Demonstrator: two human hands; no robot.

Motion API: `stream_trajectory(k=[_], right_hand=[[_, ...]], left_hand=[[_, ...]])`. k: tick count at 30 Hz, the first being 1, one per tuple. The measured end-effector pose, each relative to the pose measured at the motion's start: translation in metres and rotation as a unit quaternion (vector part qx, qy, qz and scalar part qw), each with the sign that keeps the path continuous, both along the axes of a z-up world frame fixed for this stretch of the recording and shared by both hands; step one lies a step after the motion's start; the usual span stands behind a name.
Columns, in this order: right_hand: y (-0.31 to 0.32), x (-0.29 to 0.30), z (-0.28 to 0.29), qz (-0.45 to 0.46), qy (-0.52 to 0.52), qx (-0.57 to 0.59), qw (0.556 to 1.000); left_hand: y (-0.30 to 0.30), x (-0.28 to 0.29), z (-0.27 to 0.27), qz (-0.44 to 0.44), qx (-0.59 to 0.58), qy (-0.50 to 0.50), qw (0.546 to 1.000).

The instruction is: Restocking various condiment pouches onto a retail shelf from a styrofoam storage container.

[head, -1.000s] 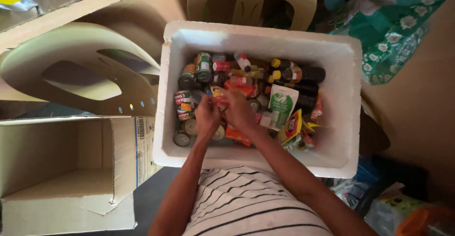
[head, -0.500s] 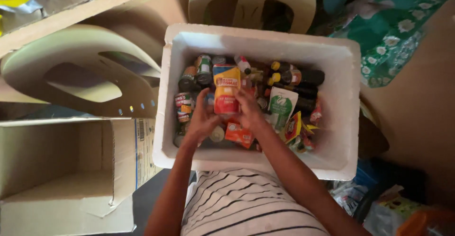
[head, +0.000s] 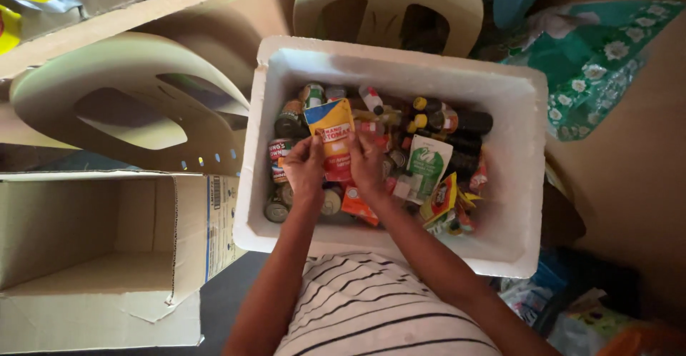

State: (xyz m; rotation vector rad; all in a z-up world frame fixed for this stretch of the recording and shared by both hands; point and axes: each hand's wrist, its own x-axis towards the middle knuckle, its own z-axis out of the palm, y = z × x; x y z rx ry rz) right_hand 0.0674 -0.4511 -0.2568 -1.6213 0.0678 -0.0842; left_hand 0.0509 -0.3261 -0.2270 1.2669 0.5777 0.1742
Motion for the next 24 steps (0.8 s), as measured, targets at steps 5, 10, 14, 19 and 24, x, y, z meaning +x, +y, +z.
stream_trajectory(k=[5, 10, 14, 19, 24], right_hand=[[-0.003, -0.003, 0.028, -0.004, -0.038, 0.004, 0.999], [-0.014, 0.004, -0.058, -0.042, -0.015, -0.181, 0.982], [-0.012, 0.022, -0.037, -0.001, 0.107, 0.031, 0.994], [-0.004, 0.068, 0.090, 0.049, -0.041, 0.038, 0.997], [0.015, 0.140, 0.163, 0.043, -0.159, 0.046, 0.985]], left_hand=[[0.005, -0.006, 0.004, 0.021, 0.036, -0.026, 0.999], [0.020, -0.006, -0.007, -0.026, 0.174, -0.006, 0.984], [0.022, 0.008, 0.036, -0.060, 0.250, -0.014, 0.966], [0.029, 0.044, 0.132, -0.059, 0.242, -0.063, 0.966], [0.039, 0.082, 0.216, -0.036, 0.262, -0.181, 0.947]])
